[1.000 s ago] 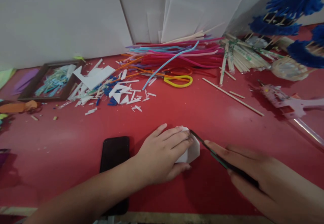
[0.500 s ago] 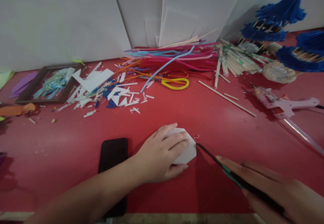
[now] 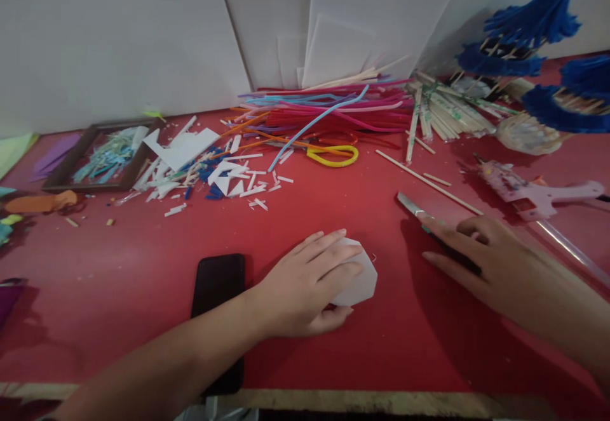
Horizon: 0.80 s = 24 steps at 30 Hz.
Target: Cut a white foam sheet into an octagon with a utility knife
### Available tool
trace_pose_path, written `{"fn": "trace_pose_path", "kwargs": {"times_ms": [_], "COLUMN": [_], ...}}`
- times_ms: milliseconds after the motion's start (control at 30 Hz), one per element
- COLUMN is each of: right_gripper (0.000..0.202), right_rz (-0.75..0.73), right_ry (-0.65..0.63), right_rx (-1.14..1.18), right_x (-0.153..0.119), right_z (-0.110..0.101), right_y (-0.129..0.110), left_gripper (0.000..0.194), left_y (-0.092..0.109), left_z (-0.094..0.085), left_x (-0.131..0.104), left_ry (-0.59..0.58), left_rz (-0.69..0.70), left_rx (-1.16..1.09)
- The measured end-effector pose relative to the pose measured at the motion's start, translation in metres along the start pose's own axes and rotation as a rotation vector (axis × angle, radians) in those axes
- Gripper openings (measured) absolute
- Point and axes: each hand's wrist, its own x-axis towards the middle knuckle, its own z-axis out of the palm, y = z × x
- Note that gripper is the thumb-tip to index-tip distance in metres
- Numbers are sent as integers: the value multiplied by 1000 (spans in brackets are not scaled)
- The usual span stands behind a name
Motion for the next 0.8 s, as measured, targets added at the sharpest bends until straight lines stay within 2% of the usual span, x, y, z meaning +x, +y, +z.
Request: {"fn": "trace_pose_path", "kwargs": {"times_ms": [100, 167, 267, 400, 500, 567, 667, 800], "right_gripper": [45, 42, 46, 53, 48, 50, 49, 49], "right_rz": [-10, -94, -129, 41, 125, 141, 156, 205], "right_ry": [78, 63, -101, -385, -502, -497, -393, -207], "right_rx": [-99, -19, 259, 651, 773, 749, 673, 594], "right_x": [10, 15, 24, 39, 48, 54, 72, 125], "right_z": [-2, -3, -7, -15, -19, -20, -17, 1], "right_y": [-8, -20, -39, -57, -64, -65, -65, -72], "left_gripper": [43, 41, 40, 35, 37, 49, 75, 94], "left_y": [-1, -2, -2, 0, 2, 1, -1, -8], "left_z": [-1, -3, -7, -11, -10, -7, -1, 6], "left_x": [1, 1, -1, -3, -3, -1, 2, 0], "left_ry": [26, 58, 97, 182, 257, 299, 365, 344], "left_rz": [8, 34, 115, 239, 273, 279, 214, 41], "left_rx": [-10, 3, 32, 118, 122, 75, -56, -264]}}
